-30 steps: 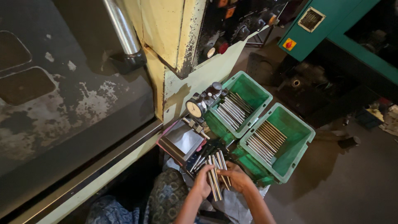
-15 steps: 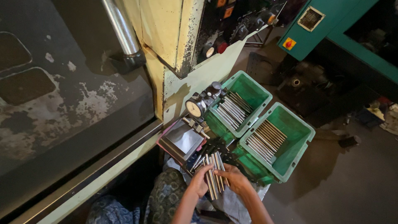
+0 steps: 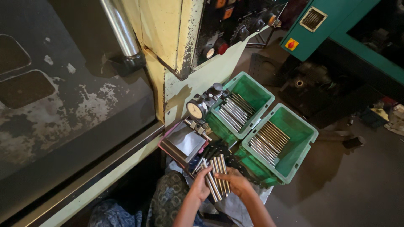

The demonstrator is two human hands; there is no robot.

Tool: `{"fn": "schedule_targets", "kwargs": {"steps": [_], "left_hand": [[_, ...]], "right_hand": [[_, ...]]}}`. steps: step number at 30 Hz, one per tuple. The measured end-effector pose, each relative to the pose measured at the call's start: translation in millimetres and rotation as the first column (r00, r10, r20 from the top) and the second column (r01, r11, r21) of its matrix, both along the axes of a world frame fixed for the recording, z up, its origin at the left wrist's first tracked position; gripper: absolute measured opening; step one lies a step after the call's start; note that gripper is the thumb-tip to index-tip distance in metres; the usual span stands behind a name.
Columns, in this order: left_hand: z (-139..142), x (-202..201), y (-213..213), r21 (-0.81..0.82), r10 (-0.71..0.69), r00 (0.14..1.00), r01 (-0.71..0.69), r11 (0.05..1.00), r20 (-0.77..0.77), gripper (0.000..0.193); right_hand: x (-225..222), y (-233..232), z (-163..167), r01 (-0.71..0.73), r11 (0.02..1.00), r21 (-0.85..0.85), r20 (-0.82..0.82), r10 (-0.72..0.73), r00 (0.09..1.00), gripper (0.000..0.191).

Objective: The person retrieves metal rods from a machine, measures them with a dial indicator, and places them into green bins. The person repeats this process for multiple rods, organizing them by size.

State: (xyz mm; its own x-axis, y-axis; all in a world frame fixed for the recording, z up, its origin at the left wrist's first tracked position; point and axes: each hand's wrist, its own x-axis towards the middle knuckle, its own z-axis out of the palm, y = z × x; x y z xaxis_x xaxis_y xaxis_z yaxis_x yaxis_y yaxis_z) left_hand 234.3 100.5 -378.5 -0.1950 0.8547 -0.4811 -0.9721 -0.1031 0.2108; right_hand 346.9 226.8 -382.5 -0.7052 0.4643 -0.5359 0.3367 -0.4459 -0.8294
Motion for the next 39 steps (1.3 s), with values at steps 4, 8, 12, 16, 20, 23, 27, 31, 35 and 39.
{"fn": "schedule_targets", "kwargs": {"steps": [4, 8, 12, 16, 20, 23, 27, 31, 35, 39], "left_hand": [[-9.9, -1.2, -18.9, -0.122, 0.109, 0.992, -0.117, 0.986, -0.069, 0.031], [-16.6, -2.1, -37.8, -0.147, 0.222, 0.954, -0.254, 0.956, -0.201, 0.024], [-17.2, 2.0, -46.0, -0.282, 0.096, 0.959, -0.173, 0.944, -0.268, 0.018], [-17.8, 1.0, -50.2, -0.311, 0.110, 0.959, -0.191, 0.931, -0.261, 0.020], [-19.6, -4.3, -51.5, -0.296, 0.141, 0.952, -0.222, 0.929, -0.272, 0.021], [-18.9, -6.4, -51.0, -0.286, 0.158, 0.947, -0.239, 0.928, -0.279, 0.022], [-17.2, -3.6, -51.1, -0.314, 0.155, 0.965, -0.217, 0.924, -0.211, 0.022], [-11.8, 3.6, -50.8, -0.216, 0.150, 0.976, -0.182, 0.959, -0.157, 0.022], [-6.4, 12.5, -39.9, -0.110, 0.189, 0.964, -0.212, 0.971, -0.186, 0.032], [5.1, 21.0, -29.8, 0.001, 0.194, 0.964, -0.197, 0.980, -0.184, 0.045]], "right_hand": [[-0.3, -8.9, 1.2, 0.136, 0.981, -0.135, -0.061, -0.145, 0.988, 0.035], [-16.0, -11.5, 0.7, 0.388, 0.847, -0.363, -0.044, -0.431, 0.901, 0.027], [-34.6, -17.2, -6.3, 0.295, 0.851, -0.436, -0.139, -0.387, 0.911, 0.027], [-42.2, -25.3, -9.1, 0.315, 0.852, -0.418, -0.150, -0.407, 0.901, 0.030], [-41.6, -27.9, -5.9, 0.417, 0.838, -0.352, -0.123, -0.483, 0.867, 0.035], [-35.1, -28.9, -3.5, 0.390, 0.870, -0.301, -0.130, -0.443, 0.887, 0.040], [-16.5, -37.9, -5.1, 0.357, 0.916, -0.182, -0.147, -0.384, 0.912, 0.039], [3.3, -57.3, -4.6, 0.170, 0.961, 0.216, -0.159, -0.137, 0.978, 0.042], [16.5, -70.9, 12.7, -0.074, 0.476, 0.876, 0.062, 0.040, 0.997, 0.042], [21.6, -62.4, 37.1, -0.485, 0.480, 0.732, 0.491, 0.123, 0.863, 0.045]]}}
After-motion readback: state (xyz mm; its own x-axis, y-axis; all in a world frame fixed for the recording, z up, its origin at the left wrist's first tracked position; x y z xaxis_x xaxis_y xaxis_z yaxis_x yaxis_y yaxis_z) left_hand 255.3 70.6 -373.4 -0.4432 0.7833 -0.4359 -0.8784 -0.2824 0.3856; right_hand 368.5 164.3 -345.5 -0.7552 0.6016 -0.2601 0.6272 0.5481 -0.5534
